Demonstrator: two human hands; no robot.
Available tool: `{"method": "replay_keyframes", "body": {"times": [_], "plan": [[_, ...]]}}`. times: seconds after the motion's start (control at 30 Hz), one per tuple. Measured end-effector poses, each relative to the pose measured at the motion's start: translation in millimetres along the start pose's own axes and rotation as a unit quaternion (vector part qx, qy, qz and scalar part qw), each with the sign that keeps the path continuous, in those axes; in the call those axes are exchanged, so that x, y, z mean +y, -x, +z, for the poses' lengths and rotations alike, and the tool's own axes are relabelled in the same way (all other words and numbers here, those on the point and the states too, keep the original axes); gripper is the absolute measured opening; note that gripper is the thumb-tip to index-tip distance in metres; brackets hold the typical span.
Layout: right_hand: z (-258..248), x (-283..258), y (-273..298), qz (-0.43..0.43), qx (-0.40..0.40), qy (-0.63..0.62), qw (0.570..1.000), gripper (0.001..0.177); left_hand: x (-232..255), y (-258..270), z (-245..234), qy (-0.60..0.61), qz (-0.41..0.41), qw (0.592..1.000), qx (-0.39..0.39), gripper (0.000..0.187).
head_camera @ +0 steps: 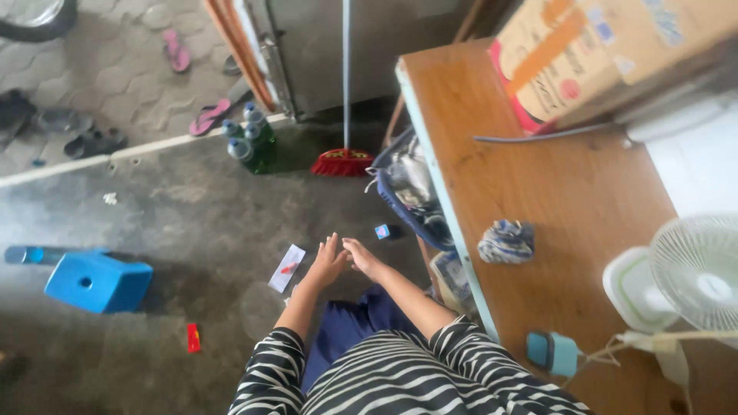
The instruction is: The person gathers small items from a wooden table and places them into a teal plastic chair. They then collect empty plastic bottles from the floor and pack them into a large white sack, which they hang on a wall hook. The person also wipes the table surface with a cloth.
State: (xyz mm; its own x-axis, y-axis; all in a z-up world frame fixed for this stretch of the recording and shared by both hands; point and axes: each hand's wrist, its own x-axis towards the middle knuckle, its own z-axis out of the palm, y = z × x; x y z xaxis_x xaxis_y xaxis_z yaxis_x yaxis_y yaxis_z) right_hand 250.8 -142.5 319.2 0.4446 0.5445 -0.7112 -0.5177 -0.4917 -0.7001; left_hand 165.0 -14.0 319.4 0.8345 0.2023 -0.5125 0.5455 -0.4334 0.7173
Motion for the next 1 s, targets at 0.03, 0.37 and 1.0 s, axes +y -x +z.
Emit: {"method": "replay_keyframes", "body": {"times": [0.03,0.37,1.0], "plan": [[-13.2,2.6,1.4,-0.004,0.018,-0.018,1.000,0.058,15.7,-8.2,-2.0,-0.014,0.013,1.000,-0.017,0.072],[-133.7,-37.1,81.4,-0.043,0.243,0.086,0.965,0.058,102.8,-127.0,79.7,-0.129,0.294,0.944,-0.074,0.072],[-281.5,-1.6,119.8,0.093,0.478,0.244,0.839,0.074,286.6,-263.0,229.6,-0.362,0.363,0.825,-0.239,0.063]]}}
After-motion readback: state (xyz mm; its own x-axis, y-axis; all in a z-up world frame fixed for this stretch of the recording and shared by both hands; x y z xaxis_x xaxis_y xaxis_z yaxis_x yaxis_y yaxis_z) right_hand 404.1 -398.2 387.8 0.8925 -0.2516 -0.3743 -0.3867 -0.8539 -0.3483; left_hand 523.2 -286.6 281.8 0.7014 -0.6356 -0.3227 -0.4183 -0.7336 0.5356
